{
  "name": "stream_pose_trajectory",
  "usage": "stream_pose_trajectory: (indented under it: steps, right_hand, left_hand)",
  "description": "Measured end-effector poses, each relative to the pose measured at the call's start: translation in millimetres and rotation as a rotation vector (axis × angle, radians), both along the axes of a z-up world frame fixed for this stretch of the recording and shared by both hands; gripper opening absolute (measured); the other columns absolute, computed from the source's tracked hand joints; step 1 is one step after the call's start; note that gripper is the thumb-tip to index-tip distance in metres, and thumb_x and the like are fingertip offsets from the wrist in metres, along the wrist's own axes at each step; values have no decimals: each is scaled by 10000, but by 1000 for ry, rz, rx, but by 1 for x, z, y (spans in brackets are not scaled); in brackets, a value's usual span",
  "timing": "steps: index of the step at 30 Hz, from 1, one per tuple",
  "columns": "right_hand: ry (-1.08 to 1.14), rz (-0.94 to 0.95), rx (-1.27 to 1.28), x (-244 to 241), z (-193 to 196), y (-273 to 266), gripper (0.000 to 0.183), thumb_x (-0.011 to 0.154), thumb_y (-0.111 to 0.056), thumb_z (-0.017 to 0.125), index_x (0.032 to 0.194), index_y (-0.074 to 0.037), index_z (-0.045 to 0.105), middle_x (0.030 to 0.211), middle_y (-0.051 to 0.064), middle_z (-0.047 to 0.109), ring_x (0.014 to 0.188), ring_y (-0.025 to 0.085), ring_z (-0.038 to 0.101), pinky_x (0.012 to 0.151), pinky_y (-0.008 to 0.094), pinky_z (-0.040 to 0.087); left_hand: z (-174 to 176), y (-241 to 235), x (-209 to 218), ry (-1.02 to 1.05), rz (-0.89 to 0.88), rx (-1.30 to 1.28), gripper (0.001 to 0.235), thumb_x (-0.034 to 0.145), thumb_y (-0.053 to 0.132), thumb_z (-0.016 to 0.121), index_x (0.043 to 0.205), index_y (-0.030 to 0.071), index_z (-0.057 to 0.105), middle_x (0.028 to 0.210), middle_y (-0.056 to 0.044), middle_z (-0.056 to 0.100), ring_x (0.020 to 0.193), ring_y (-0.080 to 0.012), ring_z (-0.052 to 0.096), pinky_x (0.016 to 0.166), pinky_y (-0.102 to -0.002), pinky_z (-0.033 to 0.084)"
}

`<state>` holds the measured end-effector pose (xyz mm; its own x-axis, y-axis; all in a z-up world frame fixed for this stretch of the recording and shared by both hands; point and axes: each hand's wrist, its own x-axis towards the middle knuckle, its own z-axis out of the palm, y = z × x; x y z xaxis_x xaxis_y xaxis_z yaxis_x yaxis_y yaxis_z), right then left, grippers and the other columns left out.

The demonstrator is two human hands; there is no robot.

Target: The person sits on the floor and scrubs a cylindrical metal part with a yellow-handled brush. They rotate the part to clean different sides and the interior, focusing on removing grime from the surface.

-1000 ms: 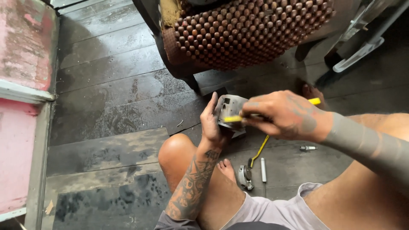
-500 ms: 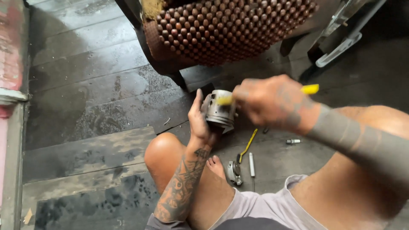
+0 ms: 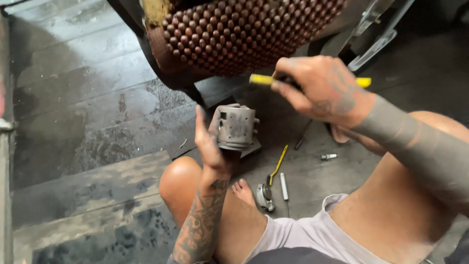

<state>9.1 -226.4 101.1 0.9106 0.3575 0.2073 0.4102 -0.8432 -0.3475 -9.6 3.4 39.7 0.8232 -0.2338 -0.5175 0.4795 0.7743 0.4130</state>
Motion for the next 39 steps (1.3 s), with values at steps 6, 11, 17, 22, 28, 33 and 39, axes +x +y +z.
stream_pose_trajectory:
  steps: [6,11,17,22,28,33,39]
  right_hand:
    - [-84,390,106,-14,11,37,82,972,-256,630,965,-176,612,829,28,563,829,341,636,835,481,500]
    - [-302,353,-2,2,17,17,95,958,-197,649,1019,-228,715,855,-11,573,751,231,581,834,464,337]
    - [-94,486,-9,2,15,12,70,970,-263,609,975,-252,678,879,0,512,839,206,566,886,504,268]
    - [-217,483,-3,-8,20,20,135,935,-314,634,851,-208,635,851,12,578,820,245,599,848,515,342]
    - [-223,398,-51,-11,11,15,158,889,-255,686,938,-157,571,907,37,601,866,259,607,893,506,316]
    - [-212,389,-72,-6,8,9,135,829,-254,690,857,-192,574,869,13,587,858,244,619,867,502,324]
    - [-108,543,52,-20,-6,12,64,870,-224,644,928,-202,629,857,-1,586,874,228,620,879,506,325]
  left_hand:
    - [-12,-3,7,31,26,-6,616,908,613,634,950,-1,669,908,-238,730,744,-340,733,737,-463,627]
    - [-14,6,12,-58,-177,36,704,981,661,432,1048,-1,663,920,-223,717,762,-360,695,636,-447,553]
    - [-9,-1,13,21,-162,109,589,965,650,487,989,84,651,876,-125,695,743,-272,670,660,-387,528]
    - [-11,-2,15,-28,-223,146,703,982,676,412,1071,43,704,898,-140,718,751,-287,675,624,-411,520]
    - [-9,-9,10,-30,-253,183,606,986,651,436,1041,75,617,877,-131,670,731,-297,662,604,-419,511]
    - [-26,-11,14,-8,-277,252,610,1016,675,384,1010,120,637,831,-97,654,699,-249,626,617,-397,501]
    - [-26,-13,9,-57,-280,242,566,1018,641,434,950,113,626,796,-91,673,653,-217,634,597,-344,483]
